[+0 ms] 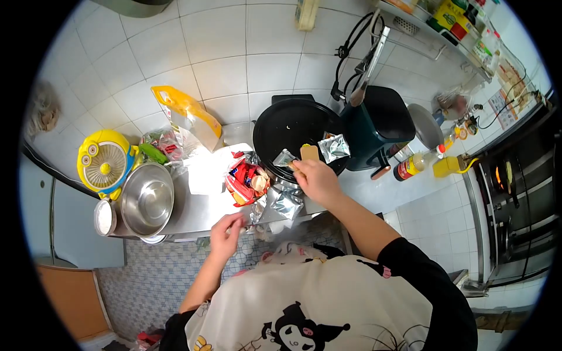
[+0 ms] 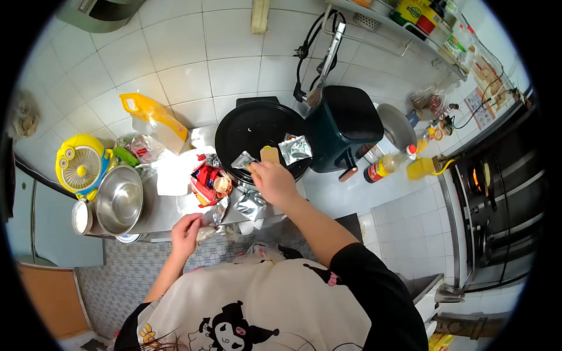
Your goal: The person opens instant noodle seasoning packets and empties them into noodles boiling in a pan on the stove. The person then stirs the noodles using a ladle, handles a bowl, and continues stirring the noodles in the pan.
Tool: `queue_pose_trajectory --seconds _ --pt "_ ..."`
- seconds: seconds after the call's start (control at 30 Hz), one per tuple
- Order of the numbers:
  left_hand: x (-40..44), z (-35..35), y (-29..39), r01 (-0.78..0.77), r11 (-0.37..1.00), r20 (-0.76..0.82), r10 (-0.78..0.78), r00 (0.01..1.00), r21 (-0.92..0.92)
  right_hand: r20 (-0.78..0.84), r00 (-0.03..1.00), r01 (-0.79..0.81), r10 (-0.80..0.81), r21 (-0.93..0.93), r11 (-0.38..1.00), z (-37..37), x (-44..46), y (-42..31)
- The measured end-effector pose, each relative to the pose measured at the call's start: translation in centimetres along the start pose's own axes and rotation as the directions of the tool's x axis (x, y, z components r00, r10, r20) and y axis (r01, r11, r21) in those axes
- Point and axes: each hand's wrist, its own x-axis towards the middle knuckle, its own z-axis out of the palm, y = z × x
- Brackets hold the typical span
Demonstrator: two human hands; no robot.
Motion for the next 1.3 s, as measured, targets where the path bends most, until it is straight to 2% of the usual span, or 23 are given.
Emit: queue_pose_trajectory --seconds 0.03,0.13,0.2,0.27,0.33,0.4,0.47,0.5,0.53,0.6,0.67,0.7,0.73,0.8,0.83,0.93,1.0,1.03,1.07,1.17,1.2,1.3 --pt "1.2 0.6 1.4 -0.105 0.985 0.073 0.096 0.993 0.134 -0.033 0.998 -0.051 0.052 0.029 0.998 -0.2 0.0 0.3" --pt "3.2 3.4 3.3 -0.226 0.956 0.302 0.163 0.939 0.187 -0.133 0.965 -0.205 0.225 0.146 0.968 -1.5 -0.4 0.8" --pt "3.3 6.0 2.8 -0.375 0.879 0.423 0.233 0.876 0.293 -0.169 0.929 -0.292 0.330 0.219 0.931 -2.3 -1.5 2.0" --pt "3.1 8.5 2.3 -0.480 0.799 0.511 0.260 0.819 0.362 -0.128 0.863 -0.385 0.488 0.460 0.800 -3.0 -2.7 2.8" --pt "3.3 10.5 2.1 -0.552 0.727 0.564 0.274 0.779 0.409 -0.030 0.785 -0.449 0.619 0.661 0.602 -3.5 -4.0 3.2" --pt "3.8 11.9 2.7 -0.516 0.785 0.541 0.285 0.791 0.341 0.103 0.704 -0.479 0.703 0.800 0.362 -4.6 -5.4 3.4" --pt "4.3 13.0 4.6 -0.470 0.854 0.498 0.315 0.808 0.222 0.168 0.678 -0.461 0.716 0.856 0.235 -5.7 -6.8 3.4" --pt "4.8 13.2 6.9 -0.178 0.978 0.506 0.101 0.857 0.106 0.190 0.664 -0.457 0.723 0.868 0.192 -6.3 -7.4 3.3" --pt "5.2 13.9 7.1 -0.125 0.992 0.464 0.116 0.878 -0.011 0.212 0.653 -0.452 0.727 0.880 0.149 -7.0 -8.0 3.1" --pt "6.8 15.6 8.1 0.024 0.970 0.369 0.070 0.927 -0.243 0.228 0.656 -0.447 0.719 0.885 0.128 -8.3 -9.1 2.8" --pt "8.4 17.3 9.9 0.012 0.929 0.317 0.114 0.942 -0.371 0.234 0.681 -0.443 0.694 0.886 0.136 -9.4 -10.7 2.9" --pt "9.1 18.2 10.3 0.044 0.911 0.345 0.110 0.932 -0.410 0.229 0.692 -0.435 0.685 0.889 0.142 -10.0 -11.4 3.1" --pt "9.4 19.2 11.2 0.036 0.933 0.351 0.099 0.931 -0.358 0.235 0.690 -0.437 0.684 0.889 0.135 -10.6 -12.3 3.3" --pt "10.2 20.8 12.7 -0.020 0.997 0.461 0.052 0.886 -0.075 0.234 0.697 -0.430 0.678 0.893 0.135 -12.2 -13.5 3.8" --pt "10.0 22.2 14.3 0.001 0.989 0.439 0.065 0.896 -0.149 0.220 0.715 -0.408 0.664 0.902 0.139 -13.1 -14.5 4.3" --pt "10.5 26.3 15.6 0.167 0.939 0.554 0.029 0.832 -0.300 0.184 0.727 -0.378 0.661 0.912 0.162 -16.6 -16.9 6.7" --pt "10.4 29.9 17.6 0.175 0.941 0.566 0.022 0.824 -0.291 0.154 0.727 -0.308 0.669 0.944 0.119 -18.7 -19.2 8.9" --pt "10.4 31.8 18.6 0.142 0.943 0.595 0.069 0.801 -0.301 0.131 0.712 -0.274 0.690 0.957 0.101 -20.0 -20.3 9.6" --pt "10.5 33.9 19.7 0.113 0.942 0.625 0.117 0.772 -0.316 0.107 0.693 -0.240 0.713 0.967 0.089 -21.5 -21.6 10.4" --pt "9.4 40.3 23.1 0.195 0.950 0.741 0.052 0.669 -0.243 0.055 0.611 -0.223 0.790 0.969 0.105 -25.8 -27.0 13.1" --pt "9.6 42.3 23.8 0.215 0.933 0.788 0.104 0.607 -0.289 0.047 0.579 -0.229 0.814 0.968 0.106 -27.3 -28.7 13.9" --pt "9.0 48.1 27.3 0.522 0.777 0.875 0.074 0.478 -0.351 0.016 0.424 -0.262 0.905 0.959 0.106 -32.1 -33.7 15.5"
